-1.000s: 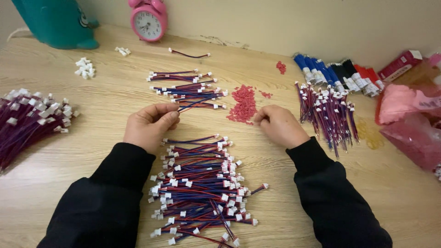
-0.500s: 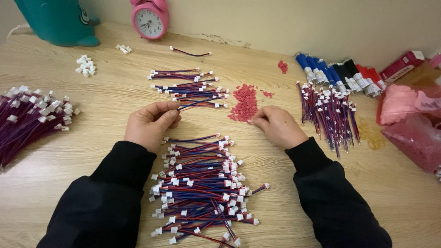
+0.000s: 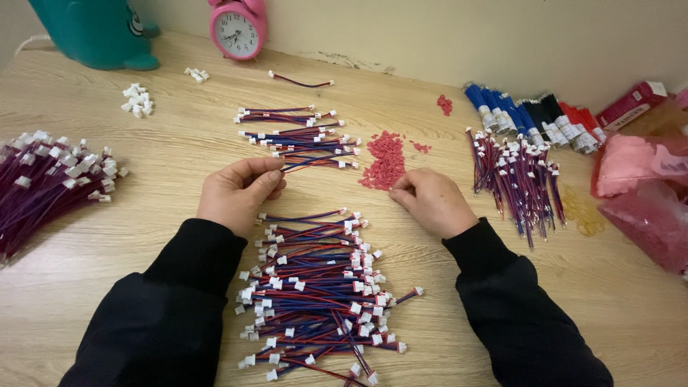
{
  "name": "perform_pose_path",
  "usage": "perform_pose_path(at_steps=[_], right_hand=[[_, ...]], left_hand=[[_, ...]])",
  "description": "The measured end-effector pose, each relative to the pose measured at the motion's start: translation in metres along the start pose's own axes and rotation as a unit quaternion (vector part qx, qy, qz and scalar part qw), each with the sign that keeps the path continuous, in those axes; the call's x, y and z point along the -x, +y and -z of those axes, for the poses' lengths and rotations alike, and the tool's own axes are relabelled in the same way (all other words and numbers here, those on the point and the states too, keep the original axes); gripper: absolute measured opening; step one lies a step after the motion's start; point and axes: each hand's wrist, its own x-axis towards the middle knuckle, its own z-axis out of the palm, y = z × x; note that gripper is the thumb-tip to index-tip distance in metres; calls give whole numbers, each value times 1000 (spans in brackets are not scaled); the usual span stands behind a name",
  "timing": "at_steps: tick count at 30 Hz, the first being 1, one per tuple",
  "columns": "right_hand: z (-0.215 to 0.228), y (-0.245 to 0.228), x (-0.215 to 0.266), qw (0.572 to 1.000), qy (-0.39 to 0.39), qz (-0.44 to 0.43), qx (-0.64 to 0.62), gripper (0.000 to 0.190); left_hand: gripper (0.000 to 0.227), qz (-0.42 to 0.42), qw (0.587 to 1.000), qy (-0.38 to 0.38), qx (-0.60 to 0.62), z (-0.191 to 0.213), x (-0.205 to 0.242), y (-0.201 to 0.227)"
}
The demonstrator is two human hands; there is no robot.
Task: Attaching small red plastic components to the connectors of wire harnesses
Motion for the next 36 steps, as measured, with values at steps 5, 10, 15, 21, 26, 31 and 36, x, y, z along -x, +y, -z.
perform_pose_path(at_steps=[5,10,15,21,26,31,36], right_hand=[[-2,1,-1,1000,-14,-23,4,17],[13,-11,7,990,25,-97,-98,20],[12,-42,-3,883,12,-30,-469,19],[21,-132,-14,861,-33,15,-508,15],[-3,-148,-38,839,-56,47,-540,16],[-18,-143,-45,834,-38,34,-549,21],[-9,-156,-41,926,132,208,-285,19]], left_hand=[[21,-2,1000,-1,-4,0,-1,-2],[22,3,1000,7,-5,0,-5,-10],[25,10,1000,15,4,4,-24,-34],[20,23,998,33,41,5,-18,-27],[21,25,998,46,48,6,-18,-24],[21,30,996,42,70,6,-16,-19],[27,18,993,42,112,5,-14,-16]])
